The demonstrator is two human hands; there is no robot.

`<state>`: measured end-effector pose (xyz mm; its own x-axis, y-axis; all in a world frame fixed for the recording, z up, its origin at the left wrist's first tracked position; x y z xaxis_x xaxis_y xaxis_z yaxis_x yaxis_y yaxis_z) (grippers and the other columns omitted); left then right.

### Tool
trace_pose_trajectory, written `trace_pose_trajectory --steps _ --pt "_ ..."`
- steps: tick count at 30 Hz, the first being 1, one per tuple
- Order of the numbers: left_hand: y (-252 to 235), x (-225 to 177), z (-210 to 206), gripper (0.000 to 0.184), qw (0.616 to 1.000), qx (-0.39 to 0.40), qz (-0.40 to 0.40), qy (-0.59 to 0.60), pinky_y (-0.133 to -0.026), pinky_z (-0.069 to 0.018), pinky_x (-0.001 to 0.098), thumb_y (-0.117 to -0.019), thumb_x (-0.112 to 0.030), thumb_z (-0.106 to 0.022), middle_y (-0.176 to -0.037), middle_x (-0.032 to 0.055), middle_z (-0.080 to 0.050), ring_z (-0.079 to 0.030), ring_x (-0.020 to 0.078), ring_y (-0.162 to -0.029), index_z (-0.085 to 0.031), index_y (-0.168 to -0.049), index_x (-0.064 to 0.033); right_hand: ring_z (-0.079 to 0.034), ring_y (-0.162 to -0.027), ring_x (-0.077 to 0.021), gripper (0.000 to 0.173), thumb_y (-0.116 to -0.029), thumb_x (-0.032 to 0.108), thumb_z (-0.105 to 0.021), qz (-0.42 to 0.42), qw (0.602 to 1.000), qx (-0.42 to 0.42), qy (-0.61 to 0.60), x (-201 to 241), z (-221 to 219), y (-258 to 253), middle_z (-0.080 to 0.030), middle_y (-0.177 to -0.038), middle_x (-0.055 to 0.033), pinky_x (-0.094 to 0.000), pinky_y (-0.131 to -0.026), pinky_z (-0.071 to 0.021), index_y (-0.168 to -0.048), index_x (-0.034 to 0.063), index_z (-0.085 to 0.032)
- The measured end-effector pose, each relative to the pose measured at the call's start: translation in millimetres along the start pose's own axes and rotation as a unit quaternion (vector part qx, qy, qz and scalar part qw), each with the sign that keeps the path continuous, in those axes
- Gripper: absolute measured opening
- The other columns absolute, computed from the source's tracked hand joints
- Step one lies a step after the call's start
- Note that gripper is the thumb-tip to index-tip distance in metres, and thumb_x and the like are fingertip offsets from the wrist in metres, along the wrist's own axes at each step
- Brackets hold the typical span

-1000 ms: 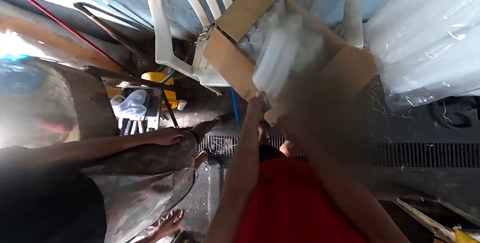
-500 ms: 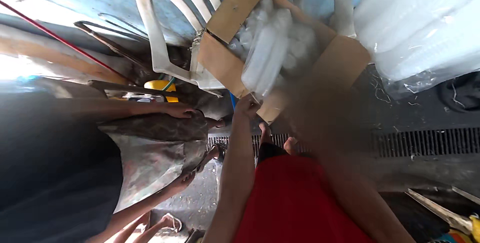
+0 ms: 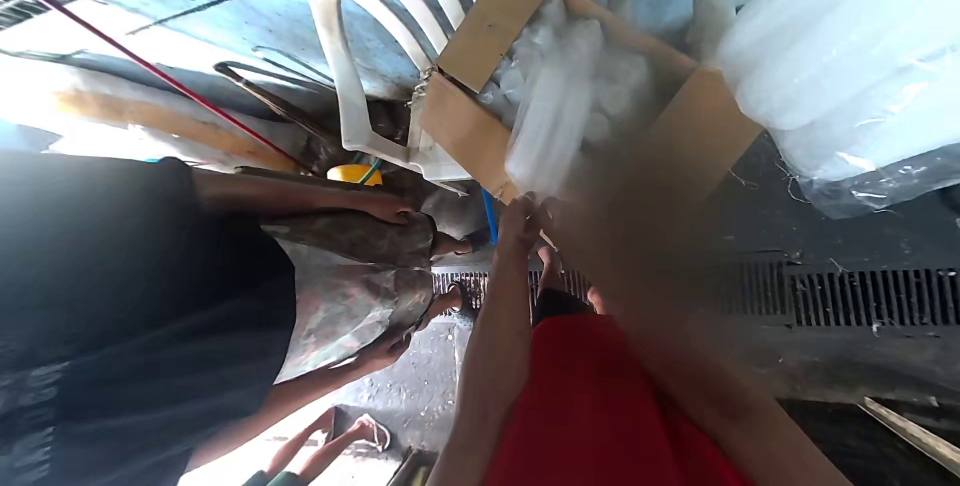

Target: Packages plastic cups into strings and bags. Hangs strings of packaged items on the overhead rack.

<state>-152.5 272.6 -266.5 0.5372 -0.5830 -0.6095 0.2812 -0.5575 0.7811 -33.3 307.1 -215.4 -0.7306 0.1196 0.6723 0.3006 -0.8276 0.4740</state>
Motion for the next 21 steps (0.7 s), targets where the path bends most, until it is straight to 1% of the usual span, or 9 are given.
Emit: trace_pose_trajectory --steps 3,5,9,12,14,16,17,19,21 --pt "4.5 -5.4 -5.1 0.012 1.0 0.007 0.029 -0.004 -0.068 -0.0541 0.035 -0.0987 -0.019 -0.06 -0.084 0.0028 -0.059 -0.06 0.0152 -0.073 -0.058 -0.108 -0.0116 -0.071 -0.085 -0.0353 0.037 -0.1051 0.038 -0.052 -0.005 1.0 -0.018 0.022 5.9 9.9 3.7 -0.07 -0.087 -0.0167 -0.0562 -0.07 -0.0551 -0.099 0.0059 -0.069" --pt "6.4 -5.1 -8.6 0.009 0.998 0.008 0.049 -0.029 -0.066 -0.054 0.0344 -0.0983 -0.018 -0.058 -0.08 0.0017 -0.057 -0.058 0.0145 -0.069 -0.058 -0.105 -0.0121 -0.071 -0.088 -0.0345 0.038 -0.1038 0.038 -0.053 -0.02 0.999 -0.032 0.022 5.9 16.3 9.7 -0.07 -0.089 -0.0175 -0.0544 -0.072 -0.0553 -0.095 0.0038 -0.069" --pt "5.8 -14.2 -8.0 0.015 0.992 0.0 0.041 -0.118 -0.07 -0.0559 0.0355 -0.0974 -0.015 -0.06 -0.086 0.0047 -0.058 -0.06 0.0161 -0.072 -0.058 -0.11 -0.0077 -0.071 -0.091 -0.0348 0.041 -0.1052 0.041 -0.051 -0.035 0.999 -0.031 0.012 -5.9 6.4 7.5 -0.071 -0.09 -0.0161 -0.0561 -0.077 -0.0548 -0.097 0.0055 -0.07" --pt "-3.5 -21.1 7.7 0.028 0.981 -0.014 0.002 -0.192 -0.058 -0.05 0.0281 -0.0971 -0.019 -0.065 -0.088 0.0051 -0.065 -0.058 0.0118 -0.065 -0.061 -0.122 -0.0066 -0.071 -0.095 -0.0362 0.031 -0.1033 0.033 -0.053 -0.076 0.997 -0.019 -0.007 -26.2 8.0 6.2 -0.073 -0.096 -0.0159 -0.0591 -0.08 -0.0559 -0.105 0.009 -0.072" --pt "-3.6 -21.8 10.8 0.021 0.989 -0.007 -0.002 -0.15 -0.051 -0.0476 0.0231 -0.0966 -0.018 -0.063 -0.078 0.0007 -0.057 -0.053 0.0083 -0.056 -0.057 -0.115 -0.0098 -0.071 -0.095 -0.0386 0.026 -0.1012 0.03 -0.057 -0.074 0.997 -0.017 -0.026 -31.8 11.5 7.8 -0.073 -0.096 -0.0177 -0.0608 -0.081 -0.0547 -0.102 0.0083 -0.072" --pt "0.2 -20.9 11.7 0.012 0.989 -0.005 -0.007 -0.146 -0.05 -0.0469 0.0235 -0.0973 -0.021 -0.062 -0.071 -0.0016 -0.053 -0.051 0.008 -0.053 -0.057 -0.105 -0.0115 -0.07 -0.088 -0.0378 0.023 -0.1002 0.026 -0.059 -0.035 0.998 -0.028 -0.046 -28.1 17.3 12.2 -0.072 -0.089 -0.0177 -0.0598 -0.077 -0.0547 -0.099 0.0072 -0.072" --pt "1.6 -22.9 12.9 0.013 0.984 -0.003 -0.023 -0.176 -0.05 -0.0461 0.0237 -0.0984 -0.022 -0.061 -0.071 -0.0016 -0.053 -0.05 0.0079 -0.053 -0.058 -0.104 -0.0109 -0.07 -0.086 -0.0349 0.024 -0.1011 0.026 -0.057 -0.027 0.998 -0.027 -0.054 -26.0 21.4 15.0 -0.072 -0.087 -0.0158 -0.0575 -0.076 -0.0554 -0.102 0.0081 -0.073" --pt "5.3 -29.8 12.9 0.019 0.961 0.002 -0.065 -0.268 -0.05 -0.0435 0.0261 -0.1013 -0.026 -0.059 -0.072 0.0007 -0.052 -0.047 0.0093 -0.054 -0.062 -0.109 -0.0081 -0.071 -0.086 -0.0342 0.026 -0.1029 0.027 -0.056 -0.022 0.997 -0.031 -0.061 -25.6 30.7 20.7 -0.073 -0.089 -0.0158 -0.057 -0.078 -0.0561 -0.107 0.0095 -0.075" --pt "6.8 -31.9 11.0 0.026 0.944 0.026 -0.074 -0.321 -0.054 -0.0456 0.0297 -0.1026 -0.028 -0.056 -0.078 0.0035 -0.054 -0.048 0.0117 -0.057 -0.061 -0.119 -0.008 -0.071 -0.087 -0.0348 0.028 -0.1025 0.034 -0.058 -0.018 0.996 -0.037 -0.074 -34.5 34.9 20.0 -0.073 -0.092 -0.0162 -0.059 -0.079 -0.0561 -0.109 0.0123 -0.074"
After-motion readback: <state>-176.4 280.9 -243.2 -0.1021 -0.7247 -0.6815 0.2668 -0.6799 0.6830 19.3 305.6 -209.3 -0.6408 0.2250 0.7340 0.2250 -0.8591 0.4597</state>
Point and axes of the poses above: each hand's wrist, its own y-axis away from the middle knuckle, its own z-axis out of the back of the hand, x = y × z, the point moved 10 cm from there along -y, towards the middle knuckle
